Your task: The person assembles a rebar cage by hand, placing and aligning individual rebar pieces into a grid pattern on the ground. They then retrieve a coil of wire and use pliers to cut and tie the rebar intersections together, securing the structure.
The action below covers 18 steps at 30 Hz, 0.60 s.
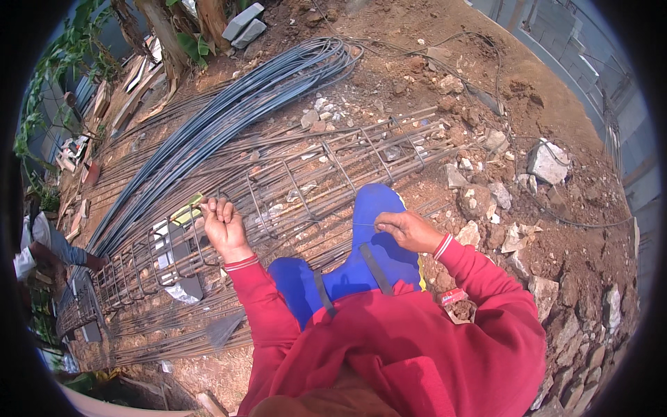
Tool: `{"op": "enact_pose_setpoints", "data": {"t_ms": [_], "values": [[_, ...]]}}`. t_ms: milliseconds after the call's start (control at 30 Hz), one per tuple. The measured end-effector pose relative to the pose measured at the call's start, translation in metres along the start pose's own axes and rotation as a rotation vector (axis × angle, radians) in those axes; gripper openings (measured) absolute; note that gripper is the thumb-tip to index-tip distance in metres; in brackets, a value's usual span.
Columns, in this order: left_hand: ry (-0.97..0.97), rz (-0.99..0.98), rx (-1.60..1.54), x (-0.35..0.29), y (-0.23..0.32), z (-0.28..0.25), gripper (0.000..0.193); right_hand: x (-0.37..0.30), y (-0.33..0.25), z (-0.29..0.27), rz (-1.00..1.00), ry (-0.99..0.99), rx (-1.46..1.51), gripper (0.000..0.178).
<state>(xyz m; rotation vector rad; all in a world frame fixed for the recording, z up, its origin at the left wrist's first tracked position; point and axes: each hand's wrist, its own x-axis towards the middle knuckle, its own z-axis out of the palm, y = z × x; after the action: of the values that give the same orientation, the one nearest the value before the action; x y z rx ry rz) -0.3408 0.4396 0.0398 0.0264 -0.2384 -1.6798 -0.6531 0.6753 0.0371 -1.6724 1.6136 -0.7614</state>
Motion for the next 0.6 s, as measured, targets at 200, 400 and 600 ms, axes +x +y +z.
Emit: {"op": "enact_pose_setpoints", "data": {"t_ms": [200,400,600], "values": [[0.177,-0.055,0.201,-0.022,-0.062,-0.027,0.011,-0.053,0.025,-0.003,0.196,-0.341,0.009,0.025],[0.295,-0.11,0.303,-0.049,-0.122,-0.02,0.014,0.012,-0.014,0.056,0.203,-0.079,0.444,0.04],[0.22,-0.265,0.324,-0.048,-0.092,-0.016,0.013,0.048,-0.044,0.092,-0.351,0.052,-0.142,0.025]]}}
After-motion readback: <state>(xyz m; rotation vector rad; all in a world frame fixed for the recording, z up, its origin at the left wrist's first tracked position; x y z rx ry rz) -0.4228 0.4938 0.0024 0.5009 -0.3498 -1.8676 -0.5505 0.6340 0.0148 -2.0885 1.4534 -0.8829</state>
